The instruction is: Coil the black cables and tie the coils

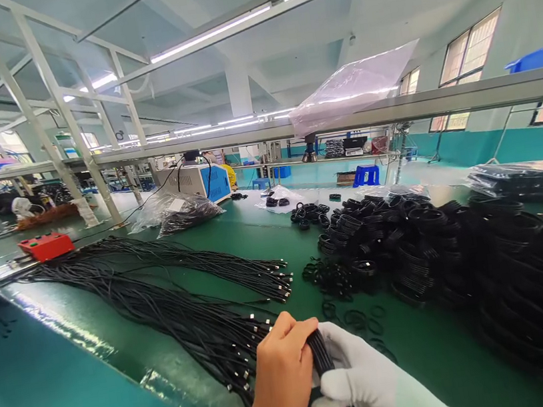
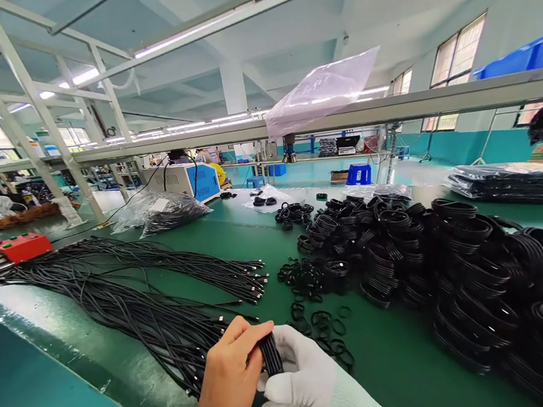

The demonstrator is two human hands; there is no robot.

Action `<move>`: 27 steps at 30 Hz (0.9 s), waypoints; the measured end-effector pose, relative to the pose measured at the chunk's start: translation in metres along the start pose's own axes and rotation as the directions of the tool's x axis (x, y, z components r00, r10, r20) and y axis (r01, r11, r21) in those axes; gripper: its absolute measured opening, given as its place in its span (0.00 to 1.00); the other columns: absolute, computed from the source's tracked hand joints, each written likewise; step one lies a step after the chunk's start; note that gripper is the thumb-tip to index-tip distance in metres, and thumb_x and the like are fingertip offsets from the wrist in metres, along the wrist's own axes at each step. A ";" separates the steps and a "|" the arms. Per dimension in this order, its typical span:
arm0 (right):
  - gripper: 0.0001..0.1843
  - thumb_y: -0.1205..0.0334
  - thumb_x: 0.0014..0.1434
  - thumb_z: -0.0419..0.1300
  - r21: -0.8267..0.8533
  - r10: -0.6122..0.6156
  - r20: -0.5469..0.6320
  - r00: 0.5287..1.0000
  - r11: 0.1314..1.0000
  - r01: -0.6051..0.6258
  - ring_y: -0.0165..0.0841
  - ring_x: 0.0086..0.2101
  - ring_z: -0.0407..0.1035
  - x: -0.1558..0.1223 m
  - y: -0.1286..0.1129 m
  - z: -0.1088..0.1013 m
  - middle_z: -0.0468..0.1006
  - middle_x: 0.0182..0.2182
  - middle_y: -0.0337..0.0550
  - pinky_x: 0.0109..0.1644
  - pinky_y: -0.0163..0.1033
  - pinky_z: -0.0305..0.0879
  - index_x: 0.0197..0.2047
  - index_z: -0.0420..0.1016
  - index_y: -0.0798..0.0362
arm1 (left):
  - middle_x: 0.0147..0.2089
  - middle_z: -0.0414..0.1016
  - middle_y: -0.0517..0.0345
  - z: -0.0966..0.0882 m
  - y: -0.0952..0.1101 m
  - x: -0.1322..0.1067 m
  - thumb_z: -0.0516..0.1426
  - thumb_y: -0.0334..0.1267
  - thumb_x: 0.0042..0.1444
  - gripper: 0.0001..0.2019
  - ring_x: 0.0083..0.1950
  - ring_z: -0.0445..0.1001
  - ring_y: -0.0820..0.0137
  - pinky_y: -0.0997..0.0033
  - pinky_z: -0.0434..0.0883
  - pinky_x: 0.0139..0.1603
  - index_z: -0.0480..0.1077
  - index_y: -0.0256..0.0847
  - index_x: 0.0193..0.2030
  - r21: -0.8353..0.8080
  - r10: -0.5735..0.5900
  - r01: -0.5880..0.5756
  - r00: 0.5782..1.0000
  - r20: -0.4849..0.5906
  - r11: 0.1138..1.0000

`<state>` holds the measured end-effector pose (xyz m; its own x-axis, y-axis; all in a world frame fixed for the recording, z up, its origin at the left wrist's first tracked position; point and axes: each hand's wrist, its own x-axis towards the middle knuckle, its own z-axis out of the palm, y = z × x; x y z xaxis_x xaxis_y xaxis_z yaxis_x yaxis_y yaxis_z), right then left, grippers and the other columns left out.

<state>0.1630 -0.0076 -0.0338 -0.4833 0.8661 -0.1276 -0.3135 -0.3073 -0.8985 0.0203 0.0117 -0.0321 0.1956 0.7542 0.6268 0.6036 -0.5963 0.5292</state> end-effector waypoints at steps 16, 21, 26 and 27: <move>0.23 0.55 0.49 0.66 0.303 -0.007 0.114 0.993 0.953 -0.028 0.33 0.38 0.72 0.008 0.003 -0.006 0.73 0.41 0.46 0.40 0.39 0.70 0.48 0.70 0.54 | 0.32 0.70 0.61 -0.012 -0.005 0.031 0.52 0.23 0.44 0.17 0.31 0.68 0.73 0.74 0.67 0.34 0.77 0.42 0.37 -0.200 -0.239 0.298 0.933 0.270 0.934; 0.26 0.50 0.51 0.60 0.506 0.015 0.297 0.955 0.846 -0.170 0.33 0.36 0.70 0.001 -0.010 -0.001 0.74 0.43 0.48 0.39 0.39 0.69 0.49 0.70 0.57 | 0.48 0.72 0.56 -0.038 -0.020 0.041 0.55 0.37 0.50 0.17 0.45 0.69 0.67 0.68 0.67 0.46 0.73 0.44 0.48 -0.477 -0.188 0.464 0.835 0.517 0.746; 0.28 0.45 0.49 0.59 0.402 0.107 0.332 0.937 0.883 -0.243 0.31 0.32 0.69 0.003 -0.012 0.006 0.73 0.36 0.48 0.39 0.37 0.68 0.42 0.73 0.63 | 0.44 0.75 0.55 -0.037 -0.030 0.034 0.61 0.39 0.44 0.21 0.46 0.71 0.63 0.65 0.66 0.49 0.73 0.40 0.47 -0.584 -0.026 0.561 0.734 0.679 0.586; 0.28 0.45 0.50 0.59 0.333 0.112 0.266 0.957 0.922 -0.200 0.31 0.32 0.69 0.004 -0.010 0.004 0.72 0.36 0.48 0.38 0.38 0.68 0.43 0.73 0.63 | 0.43 0.76 0.55 -0.035 -0.030 0.033 0.61 0.38 0.43 0.20 0.46 0.71 0.63 0.65 0.66 0.49 0.74 0.39 0.46 -0.567 -0.053 0.559 0.739 0.672 0.605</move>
<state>0.1608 -0.0022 -0.0238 -0.7154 0.6899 -0.1107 -0.4641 -0.5876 -0.6629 -0.0185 0.0444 -0.0068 0.6320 0.7733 0.0507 0.0367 -0.0953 0.9948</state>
